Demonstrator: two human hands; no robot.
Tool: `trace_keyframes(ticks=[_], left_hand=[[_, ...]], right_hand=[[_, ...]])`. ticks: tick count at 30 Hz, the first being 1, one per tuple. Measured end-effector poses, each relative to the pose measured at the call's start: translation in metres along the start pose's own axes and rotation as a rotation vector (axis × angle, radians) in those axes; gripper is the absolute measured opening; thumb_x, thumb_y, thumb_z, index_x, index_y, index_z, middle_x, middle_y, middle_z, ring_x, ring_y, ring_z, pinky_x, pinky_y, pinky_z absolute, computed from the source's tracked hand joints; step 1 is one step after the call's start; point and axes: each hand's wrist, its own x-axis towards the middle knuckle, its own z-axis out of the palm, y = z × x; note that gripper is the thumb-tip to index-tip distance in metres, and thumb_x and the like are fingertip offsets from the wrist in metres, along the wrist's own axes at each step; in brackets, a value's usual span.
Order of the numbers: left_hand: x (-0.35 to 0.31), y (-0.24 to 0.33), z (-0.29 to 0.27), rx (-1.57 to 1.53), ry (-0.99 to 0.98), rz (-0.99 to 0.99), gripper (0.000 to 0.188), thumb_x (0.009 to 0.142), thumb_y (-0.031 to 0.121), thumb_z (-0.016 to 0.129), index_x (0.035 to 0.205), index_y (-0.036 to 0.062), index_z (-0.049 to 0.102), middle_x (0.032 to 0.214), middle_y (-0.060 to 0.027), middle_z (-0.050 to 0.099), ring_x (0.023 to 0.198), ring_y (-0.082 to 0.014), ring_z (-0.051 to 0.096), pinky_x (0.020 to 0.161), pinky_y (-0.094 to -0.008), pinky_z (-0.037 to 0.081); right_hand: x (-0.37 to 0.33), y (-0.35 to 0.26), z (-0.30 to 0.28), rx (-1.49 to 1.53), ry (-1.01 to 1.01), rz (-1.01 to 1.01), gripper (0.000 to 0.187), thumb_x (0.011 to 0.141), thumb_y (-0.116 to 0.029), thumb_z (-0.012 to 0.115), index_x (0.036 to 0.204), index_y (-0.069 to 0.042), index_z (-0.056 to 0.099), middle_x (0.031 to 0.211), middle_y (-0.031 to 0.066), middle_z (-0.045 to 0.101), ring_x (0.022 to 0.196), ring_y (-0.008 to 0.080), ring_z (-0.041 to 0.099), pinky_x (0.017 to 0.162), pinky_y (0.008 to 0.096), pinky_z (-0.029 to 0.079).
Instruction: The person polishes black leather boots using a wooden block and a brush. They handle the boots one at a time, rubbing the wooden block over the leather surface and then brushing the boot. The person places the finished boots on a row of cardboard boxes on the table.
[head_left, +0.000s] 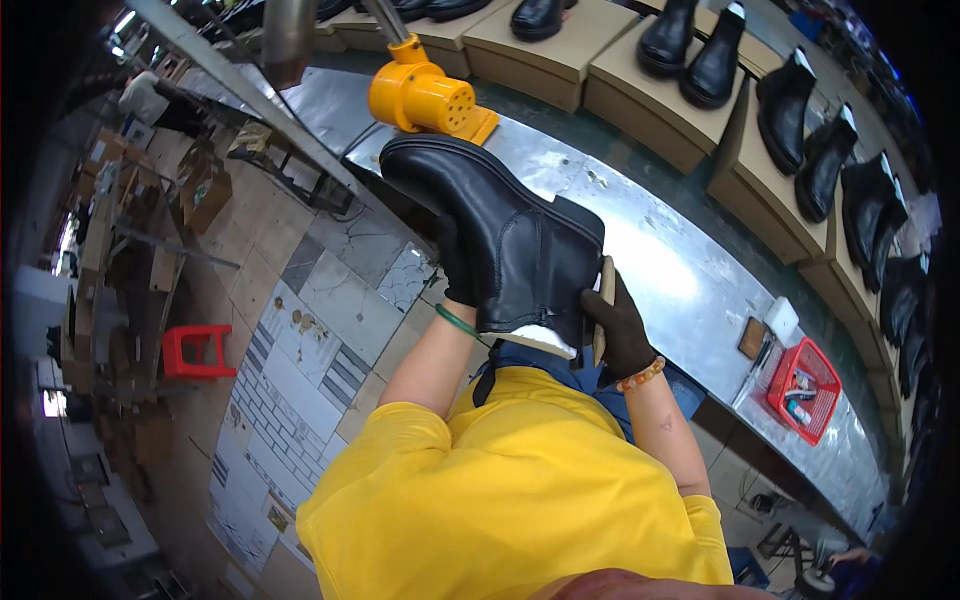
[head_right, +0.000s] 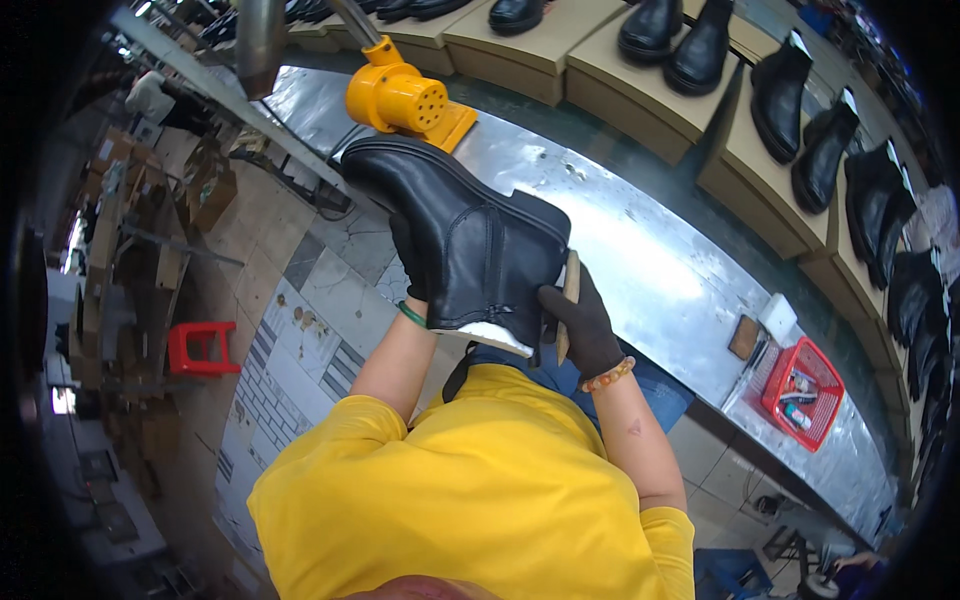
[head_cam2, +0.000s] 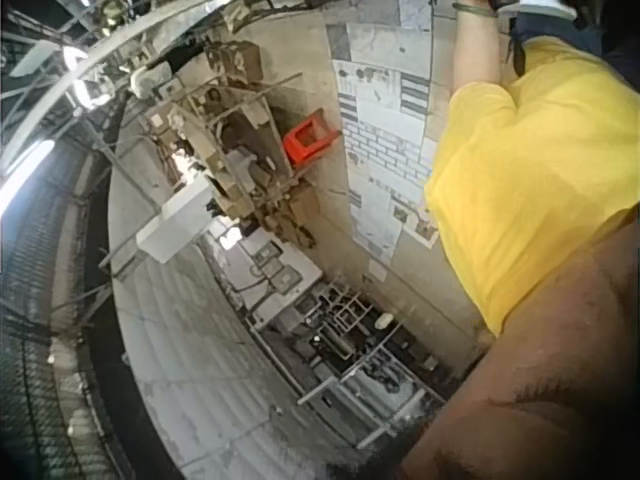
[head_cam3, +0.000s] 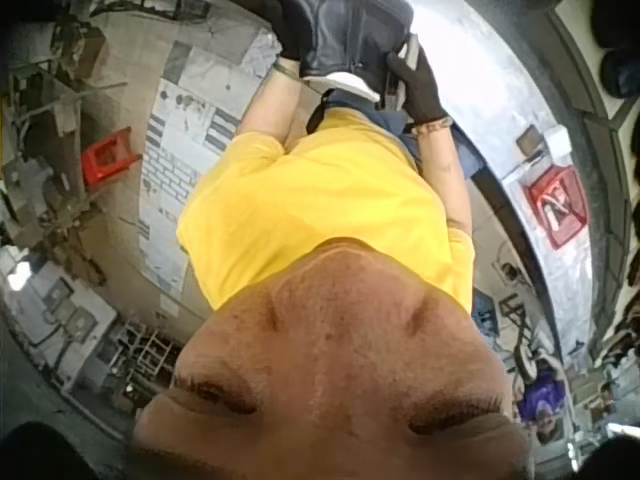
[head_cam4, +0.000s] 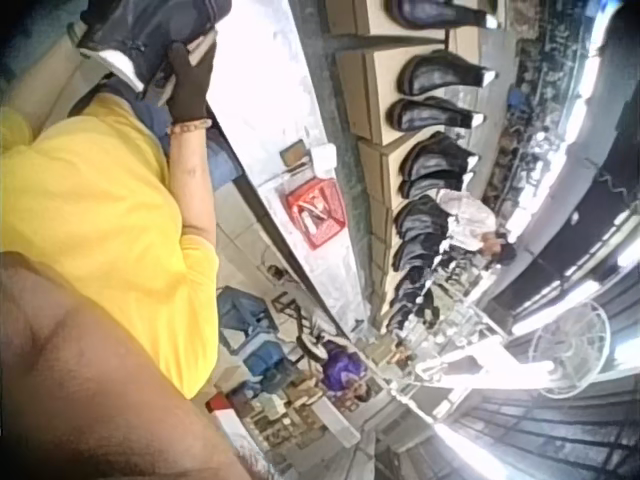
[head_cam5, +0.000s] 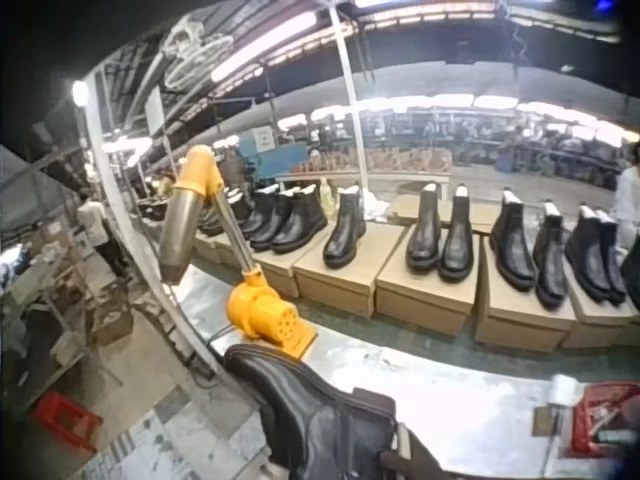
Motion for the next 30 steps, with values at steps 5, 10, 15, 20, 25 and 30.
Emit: trace_keyframes(ticks=[5, 10, 15, 20, 25, 30], left_hand=[[0.010, 0.014, -0.056, 0.074, 0.146, 0.008, 0.047, 0.094, 0.045, 0.043, 0.124, 0.0083, 0.048, 0.112, -0.0090, 0.054, 0.103, -0.0198, 0.051, 0.095, -0.0344, 0.043], [0.020, 0.047, -0.069, -0.012, 0.085, 0.233, 0.069, 0.084, 0.063, 0.038, 0.126, 0.0094, 0.046, 0.120, -0.0120, 0.052, 0.108, -0.0235, 0.050, 0.097, -0.0378, 0.040], [0.025, 0.063, -0.081, -0.101, 0.211, 0.363, 0.067, 0.085, 0.061, 0.039, 0.126, 0.0096, 0.047, 0.119, -0.0118, 0.053, 0.106, -0.0227, 0.051, 0.096, -0.0372, 0.041], [0.027, 0.102, -0.088, -0.109, 0.300, 0.461, 0.065, 0.085, 0.060, 0.040, 0.125, 0.0098, 0.047, 0.118, -0.0116, 0.053, 0.105, -0.0219, 0.052, 0.095, -0.0366, 0.042], [0.045, 0.159, -0.088, -0.073, 0.339, 0.568, 0.063, 0.086, 0.059, 0.041, 0.125, 0.0100, 0.048, 0.117, -0.0114, 0.054, 0.104, -0.0212, 0.053, 0.093, -0.0359, 0.042], [0.051, 0.187, -0.083, -0.042, 0.361, 0.598, 0.061, 0.086, 0.057, 0.042, 0.125, 0.0102, 0.048, 0.116, -0.0113, 0.055, 0.102, -0.0204, 0.053, 0.092, -0.0353, 0.043]], right_hand=[[0.011, 0.000, 0.032, 0.020, -0.148, 0.134, 0.046, 0.079, -0.025, 0.065, 0.115, -0.002, 0.047, 0.074, 0.0039, 0.052, 0.058, 0.0117, 0.051, 0.045, 0.0244, 0.042], [0.016, -0.010, 0.062, -0.070, -0.197, 0.157, 0.042, 0.082, -0.033, 0.063, 0.108, -0.002, 0.050, 0.069, 0.0026, 0.049, 0.052, 0.0113, 0.048, 0.046, 0.0232, 0.041], [0.023, -0.013, 0.077, -0.154, -0.329, 0.171, 0.040, 0.086, -0.029, 0.057, 0.113, -0.001, 0.050, 0.082, 0.0081, 0.060, 0.055, 0.0128, 0.054, 0.045, 0.0234, 0.043], [0.019, -0.016, 0.067, -0.138, -0.212, 0.147, 0.051, 0.087, -0.022, 0.054, 0.131, -0.001, 0.040, 0.092, 0.0102, 0.062, 0.056, 0.0113, 0.055, 0.045, 0.0220, 0.043], [0.023, -0.006, 0.042, -0.077, -0.096, 0.190, 0.058, 0.084, -0.026, 0.057, 0.133, -0.003, 0.038, 0.096, 0.0103, 0.060, 0.056, 0.0127, 0.053, 0.047, 0.0242, 0.042], [0.023, -0.002, 0.037, -0.058, -0.024, 0.194, 0.057, 0.084, -0.027, 0.058, 0.132, -0.003, 0.040, 0.089, 0.0087, 0.059, 0.057, 0.0123, 0.053, 0.047, 0.0238, 0.041]])
